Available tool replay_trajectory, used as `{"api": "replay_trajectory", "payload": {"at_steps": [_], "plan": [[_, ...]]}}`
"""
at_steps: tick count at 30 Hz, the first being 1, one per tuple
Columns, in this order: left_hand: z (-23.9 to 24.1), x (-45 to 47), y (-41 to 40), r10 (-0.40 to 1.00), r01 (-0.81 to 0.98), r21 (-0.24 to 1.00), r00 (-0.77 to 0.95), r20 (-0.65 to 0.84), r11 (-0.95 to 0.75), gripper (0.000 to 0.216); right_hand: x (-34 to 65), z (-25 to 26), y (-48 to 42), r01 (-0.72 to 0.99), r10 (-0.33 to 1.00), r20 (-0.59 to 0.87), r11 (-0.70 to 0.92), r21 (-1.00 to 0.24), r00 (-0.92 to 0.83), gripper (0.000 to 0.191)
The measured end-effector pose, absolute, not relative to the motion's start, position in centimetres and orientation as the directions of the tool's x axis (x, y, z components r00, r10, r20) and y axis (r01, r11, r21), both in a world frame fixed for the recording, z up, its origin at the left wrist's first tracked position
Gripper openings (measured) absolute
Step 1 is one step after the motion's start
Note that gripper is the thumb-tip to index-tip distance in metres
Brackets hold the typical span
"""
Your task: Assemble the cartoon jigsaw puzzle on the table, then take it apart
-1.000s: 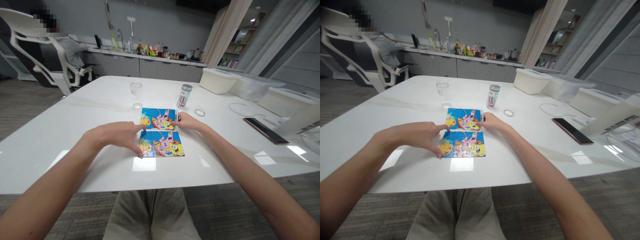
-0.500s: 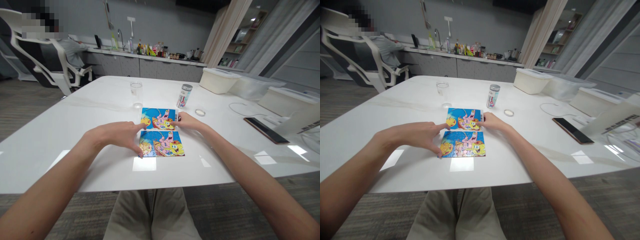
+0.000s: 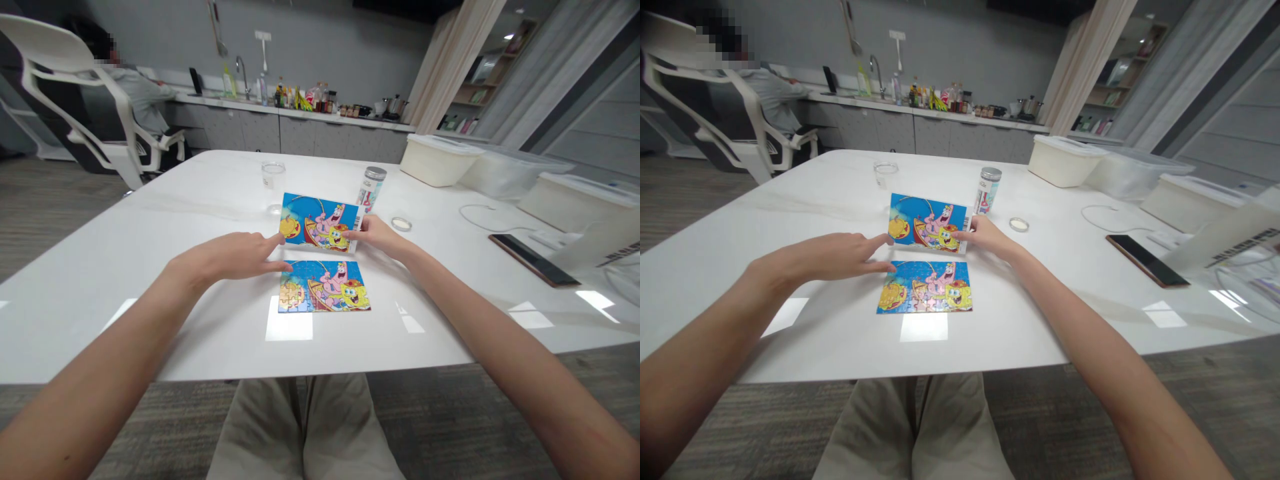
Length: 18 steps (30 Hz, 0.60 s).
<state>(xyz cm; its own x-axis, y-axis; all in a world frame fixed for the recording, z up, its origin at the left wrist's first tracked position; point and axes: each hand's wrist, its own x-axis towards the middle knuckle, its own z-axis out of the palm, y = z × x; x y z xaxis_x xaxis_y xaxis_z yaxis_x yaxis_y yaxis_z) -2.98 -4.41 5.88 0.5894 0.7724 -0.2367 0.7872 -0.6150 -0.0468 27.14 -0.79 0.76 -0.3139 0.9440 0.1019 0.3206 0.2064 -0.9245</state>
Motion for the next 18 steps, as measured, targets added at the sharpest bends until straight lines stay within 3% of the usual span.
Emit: {"api": "replay_trajectory", "payload": {"at_steps": [9, 18], "plan": [[5.53, -3.3, -4.16, 0.831, 0.817, -0.173, 0.512, -0.219, -0.549, 0.059, 26.79, 1.22, -1.36, 0.229, 0.946, 0.079, 0.156, -0.961, -0.315, 0.033], [5.58, -3.21, -4.3, 0.838, 0.823, -0.173, 0.512, -0.186, -0.541, 0.068, 26.74, 1.42, -1.55, 0.185, 0.949, 0.058, 0.12, -0.975, -0.311, 0.04]]}}
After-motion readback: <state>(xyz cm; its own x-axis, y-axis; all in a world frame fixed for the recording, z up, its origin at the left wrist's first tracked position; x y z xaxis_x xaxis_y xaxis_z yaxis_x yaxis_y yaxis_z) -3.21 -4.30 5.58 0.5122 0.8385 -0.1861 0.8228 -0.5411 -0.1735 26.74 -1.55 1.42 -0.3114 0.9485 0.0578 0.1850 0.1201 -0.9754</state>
